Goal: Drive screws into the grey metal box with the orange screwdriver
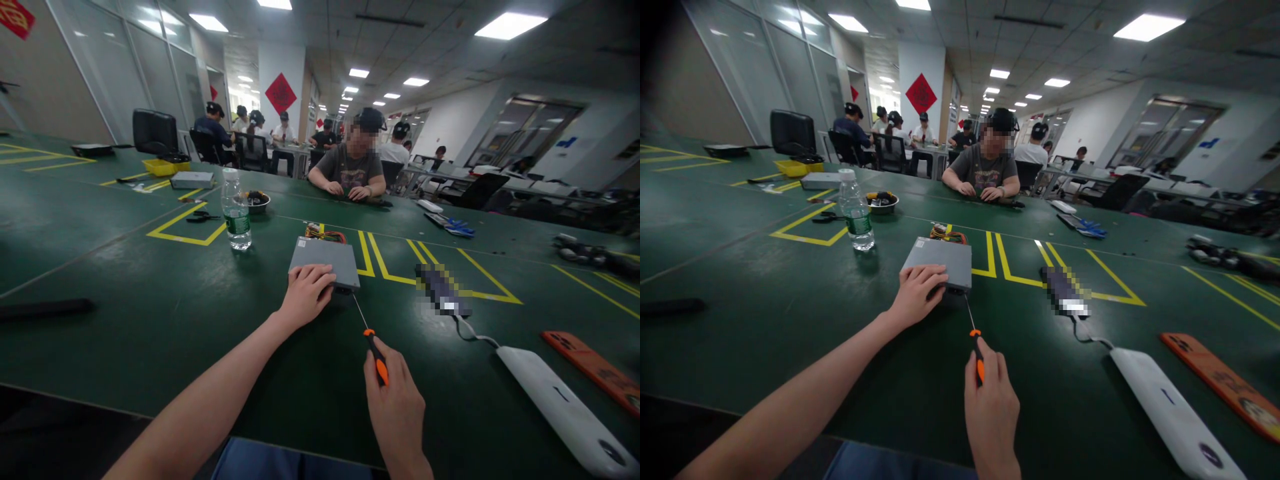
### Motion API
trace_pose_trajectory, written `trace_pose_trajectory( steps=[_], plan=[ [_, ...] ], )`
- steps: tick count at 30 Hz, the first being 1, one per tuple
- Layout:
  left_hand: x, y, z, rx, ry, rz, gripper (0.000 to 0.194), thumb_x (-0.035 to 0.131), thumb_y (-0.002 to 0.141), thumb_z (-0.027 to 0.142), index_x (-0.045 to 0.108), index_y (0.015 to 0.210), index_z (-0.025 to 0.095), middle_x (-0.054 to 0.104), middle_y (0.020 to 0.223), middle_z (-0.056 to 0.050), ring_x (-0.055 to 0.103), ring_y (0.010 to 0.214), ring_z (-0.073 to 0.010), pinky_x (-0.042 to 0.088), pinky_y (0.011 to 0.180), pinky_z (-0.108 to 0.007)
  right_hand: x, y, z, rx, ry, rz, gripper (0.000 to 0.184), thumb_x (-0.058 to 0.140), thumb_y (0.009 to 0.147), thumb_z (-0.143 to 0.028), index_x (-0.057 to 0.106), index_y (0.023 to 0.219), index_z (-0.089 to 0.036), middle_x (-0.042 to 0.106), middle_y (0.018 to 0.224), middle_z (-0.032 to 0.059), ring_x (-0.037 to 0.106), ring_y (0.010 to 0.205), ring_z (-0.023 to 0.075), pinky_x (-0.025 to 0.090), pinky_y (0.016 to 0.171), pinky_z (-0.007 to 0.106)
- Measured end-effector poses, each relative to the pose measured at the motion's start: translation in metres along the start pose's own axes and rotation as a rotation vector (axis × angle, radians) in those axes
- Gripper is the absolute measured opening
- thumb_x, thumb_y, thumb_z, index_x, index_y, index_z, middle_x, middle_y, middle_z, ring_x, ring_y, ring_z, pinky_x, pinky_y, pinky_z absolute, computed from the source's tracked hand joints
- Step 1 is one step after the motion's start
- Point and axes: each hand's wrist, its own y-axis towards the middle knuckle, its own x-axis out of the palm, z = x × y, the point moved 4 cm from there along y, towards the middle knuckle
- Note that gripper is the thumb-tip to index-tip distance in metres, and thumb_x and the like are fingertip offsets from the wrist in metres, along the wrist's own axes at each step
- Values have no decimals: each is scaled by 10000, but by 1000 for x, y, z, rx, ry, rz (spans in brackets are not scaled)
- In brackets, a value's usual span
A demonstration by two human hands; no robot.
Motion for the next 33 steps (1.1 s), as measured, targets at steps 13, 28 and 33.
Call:
trace_pose_trajectory(
  steps=[13,28,33],
  plan=[
    [1,0,1,2,-15,17,197,476,863,245,561,1037,276,572,1222,4,466,1137,-202,282,907,-401,8,-5,-13,110,81,-48,360,256,922,-427,501,903,-164,555,802,86,598,579,183,444,410,255],
    [3,-2,-1,21,12,44,206,468,863,248,554,1049,268,566,1230,1,464,1136,-198,273,922,-399,4,-4,-26,-354,58,-59,323,299,893,-134,517,1120,-210,482,1211,131,567,967,211,518,734,351],
    [4,-2,-2,26,16,43,213,475,860,248,553,1057,271,566,1231,-3,468,1133,-200,278,916,-398,-2,6,-11,-640,53,-191,201,403,907,-221,598,858,-204,608,1058,94,594,792,166,511,690,304]
  ],
)
